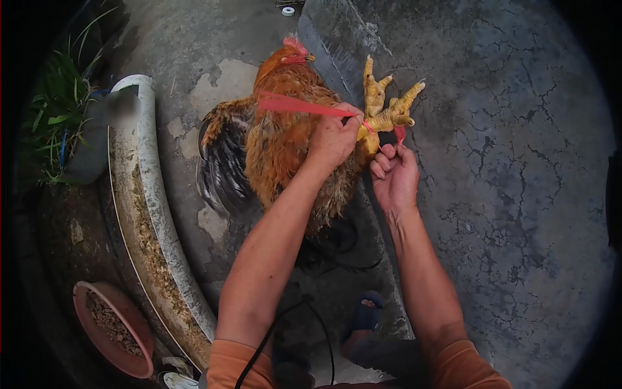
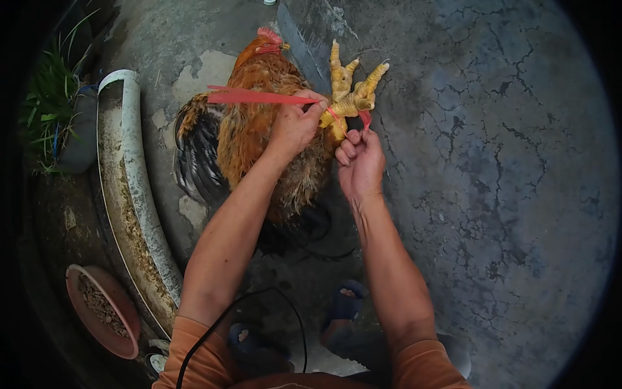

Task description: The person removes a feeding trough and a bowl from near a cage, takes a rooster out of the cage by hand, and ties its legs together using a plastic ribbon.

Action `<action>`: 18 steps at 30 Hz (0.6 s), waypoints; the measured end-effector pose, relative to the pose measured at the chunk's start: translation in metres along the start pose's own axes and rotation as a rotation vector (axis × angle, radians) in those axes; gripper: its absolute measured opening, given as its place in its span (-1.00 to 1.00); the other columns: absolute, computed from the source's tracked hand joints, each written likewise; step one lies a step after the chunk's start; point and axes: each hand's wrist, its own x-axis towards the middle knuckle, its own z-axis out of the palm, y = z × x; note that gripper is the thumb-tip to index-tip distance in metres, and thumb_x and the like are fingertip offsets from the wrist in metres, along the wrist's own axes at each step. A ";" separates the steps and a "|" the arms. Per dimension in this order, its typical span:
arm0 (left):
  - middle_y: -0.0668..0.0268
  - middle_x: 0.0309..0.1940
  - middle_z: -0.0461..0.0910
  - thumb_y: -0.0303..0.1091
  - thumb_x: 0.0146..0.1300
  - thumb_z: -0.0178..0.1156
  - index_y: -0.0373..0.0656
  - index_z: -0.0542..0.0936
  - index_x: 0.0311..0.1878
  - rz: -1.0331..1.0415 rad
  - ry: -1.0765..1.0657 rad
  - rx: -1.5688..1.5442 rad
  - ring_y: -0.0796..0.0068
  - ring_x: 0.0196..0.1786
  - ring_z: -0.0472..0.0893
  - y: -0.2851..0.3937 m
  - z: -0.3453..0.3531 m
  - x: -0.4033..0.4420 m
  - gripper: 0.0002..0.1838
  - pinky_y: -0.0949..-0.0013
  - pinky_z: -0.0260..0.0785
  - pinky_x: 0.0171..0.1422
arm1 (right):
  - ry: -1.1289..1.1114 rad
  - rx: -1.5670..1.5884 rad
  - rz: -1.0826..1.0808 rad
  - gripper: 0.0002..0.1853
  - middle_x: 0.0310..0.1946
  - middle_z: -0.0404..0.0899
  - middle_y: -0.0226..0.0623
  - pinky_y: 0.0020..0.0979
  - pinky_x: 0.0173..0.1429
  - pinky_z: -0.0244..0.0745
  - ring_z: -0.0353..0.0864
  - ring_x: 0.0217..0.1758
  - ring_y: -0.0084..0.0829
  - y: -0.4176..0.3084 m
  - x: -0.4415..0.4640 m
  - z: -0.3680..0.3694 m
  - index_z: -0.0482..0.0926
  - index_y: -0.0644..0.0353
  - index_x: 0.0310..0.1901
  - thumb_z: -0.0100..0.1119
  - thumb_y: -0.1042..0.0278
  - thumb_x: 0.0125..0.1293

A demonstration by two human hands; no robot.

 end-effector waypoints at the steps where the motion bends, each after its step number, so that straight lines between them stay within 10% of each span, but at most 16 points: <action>1: 0.42 -0.35 0.58 -0.31 0.38 0.22 -0.20 0.64 -0.18 0.005 0.029 -0.039 0.59 -0.22 0.52 -0.002 -0.003 0.003 -0.84 0.47 0.39 -0.06 | -0.007 0.000 0.002 -0.95 -0.41 0.35 -0.49 -0.53 -0.47 0.11 0.19 -0.50 -0.64 0.003 -0.002 0.004 0.30 0.06 -0.22 -0.09 0.38 0.46; 18: 0.41 -0.18 0.64 -0.28 0.47 0.16 -0.15 0.58 -0.08 -0.138 -0.420 -0.206 0.61 -0.03 0.55 0.011 -0.017 0.017 -0.85 0.42 0.35 0.24 | -0.118 -0.630 -0.331 -0.88 -0.37 0.41 -0.55 -0.61 -0.38 0.22 0.26 -0.44 -0.73 -0.002 -0.054 -0.011 0.44 0.13 -0.10 0.01 0.29 0.56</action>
